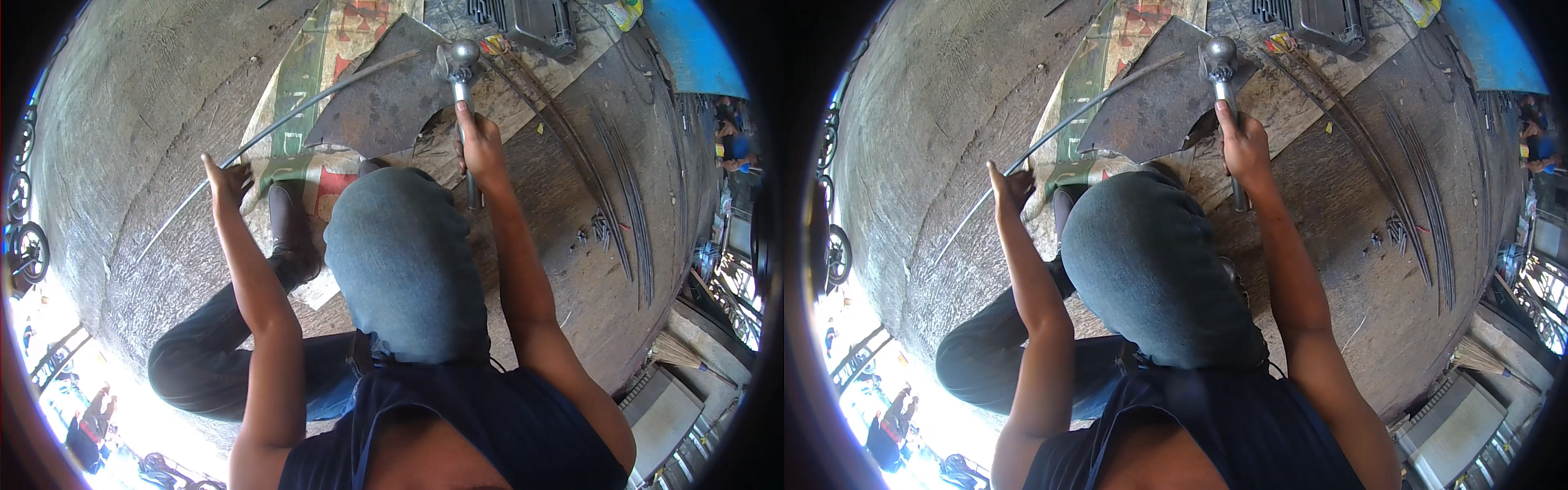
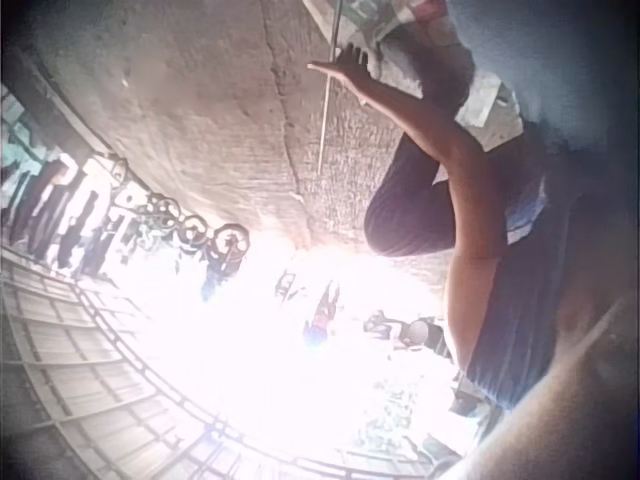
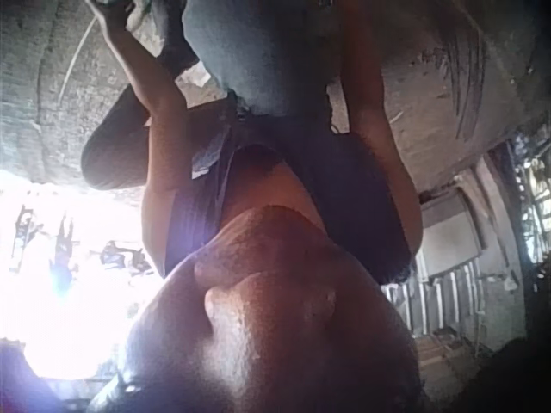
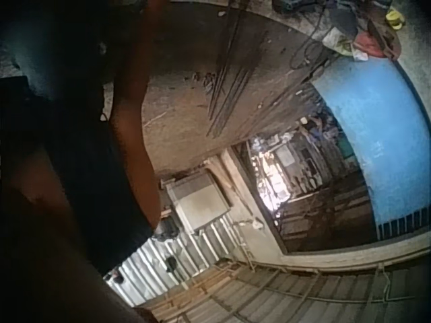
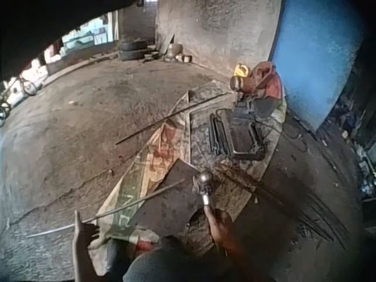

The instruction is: Bending a long metal rod by hammering it against a stationary metal block on the ground.

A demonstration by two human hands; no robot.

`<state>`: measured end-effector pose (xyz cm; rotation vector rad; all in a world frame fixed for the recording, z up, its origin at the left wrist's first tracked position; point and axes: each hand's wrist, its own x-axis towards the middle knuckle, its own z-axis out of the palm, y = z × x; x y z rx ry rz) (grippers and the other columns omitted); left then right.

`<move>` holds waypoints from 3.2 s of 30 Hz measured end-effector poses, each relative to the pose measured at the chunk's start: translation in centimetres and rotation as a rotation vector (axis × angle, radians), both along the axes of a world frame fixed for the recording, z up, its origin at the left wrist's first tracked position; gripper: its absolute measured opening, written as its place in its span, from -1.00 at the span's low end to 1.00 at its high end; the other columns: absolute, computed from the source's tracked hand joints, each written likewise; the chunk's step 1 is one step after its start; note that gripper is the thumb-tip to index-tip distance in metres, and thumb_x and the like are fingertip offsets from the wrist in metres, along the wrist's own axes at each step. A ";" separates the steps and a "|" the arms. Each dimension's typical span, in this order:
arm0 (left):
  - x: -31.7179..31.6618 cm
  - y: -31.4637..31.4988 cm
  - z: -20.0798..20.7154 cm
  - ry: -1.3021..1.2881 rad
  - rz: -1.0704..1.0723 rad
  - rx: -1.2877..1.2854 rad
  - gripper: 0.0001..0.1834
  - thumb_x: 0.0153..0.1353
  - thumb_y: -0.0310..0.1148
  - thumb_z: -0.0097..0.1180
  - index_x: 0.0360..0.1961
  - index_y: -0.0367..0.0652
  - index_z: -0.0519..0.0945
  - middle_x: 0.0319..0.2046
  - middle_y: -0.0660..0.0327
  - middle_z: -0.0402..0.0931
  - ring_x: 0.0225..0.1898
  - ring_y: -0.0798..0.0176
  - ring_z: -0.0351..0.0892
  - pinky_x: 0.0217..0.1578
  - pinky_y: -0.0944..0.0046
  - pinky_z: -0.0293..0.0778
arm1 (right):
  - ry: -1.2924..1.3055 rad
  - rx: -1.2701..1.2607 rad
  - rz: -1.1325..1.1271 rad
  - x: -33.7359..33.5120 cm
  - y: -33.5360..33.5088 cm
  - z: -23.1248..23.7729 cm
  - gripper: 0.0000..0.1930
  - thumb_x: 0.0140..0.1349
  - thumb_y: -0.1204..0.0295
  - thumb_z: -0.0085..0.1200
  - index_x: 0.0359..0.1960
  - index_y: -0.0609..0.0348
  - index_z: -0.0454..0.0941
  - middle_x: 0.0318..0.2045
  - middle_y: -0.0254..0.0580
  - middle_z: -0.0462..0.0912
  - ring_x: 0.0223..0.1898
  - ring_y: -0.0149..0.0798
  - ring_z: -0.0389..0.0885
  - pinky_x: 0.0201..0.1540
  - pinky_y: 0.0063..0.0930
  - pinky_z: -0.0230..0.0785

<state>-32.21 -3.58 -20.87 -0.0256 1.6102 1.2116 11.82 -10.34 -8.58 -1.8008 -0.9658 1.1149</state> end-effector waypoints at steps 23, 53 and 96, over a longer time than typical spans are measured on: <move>5.7 1.6 2.7 1.420 -1.010 0.946 -0.85 0.04 -0.41 0.31 -0.37 -0.18 0.61 -0.41 0.20 0.60 -0.45 0.23 0.66 -0.47 0.28 0.52 | -0.019 0.021 0.004 0.8 0.1 -0.2 -0.47 0.30 -0.03 -0.06 -0.62 0.20 0.38 -0.80 -0.38 0.31 -0.76 -0.47 0.29 -0.67 -0.48 0.12; 4.5 1.9 3.5 1.147 -1.251 0.855 -0.77 0.11 -0.36 0.26 -0.30 -0.34 0.63 -0.50 0.01 0.59 -0.55 0.20 0.57 -0.48 0.25 0.44 | -0.230 0.038 0.133 -1.5 1.2 1.3 -0.43 0.29 -0.03 -0.05 -0.58 0.33 0.46 -0.74 -0.19 0.38 -0.65 -0.34 0.37 -0.54 -0.34 0.20; -1.1 -0.8 9.2 1.569 -1.561 0.450 -0.63 0.26 -0.12 0.04 -0.51 -0.23 0.45 -0.68 -0.11 0.43 -0.59 -0.22 0.49 -0.56 -0.07 0.37 | 0.047 0.038 -0.024 -0.4 0.2 1.2 -0.47 0.34 -0.02 -0.14 -0.62 0.18 0.33 -0.82 -0.40 0.27 -0.85 -0.48 0.27 -0.79 -0.50 0.09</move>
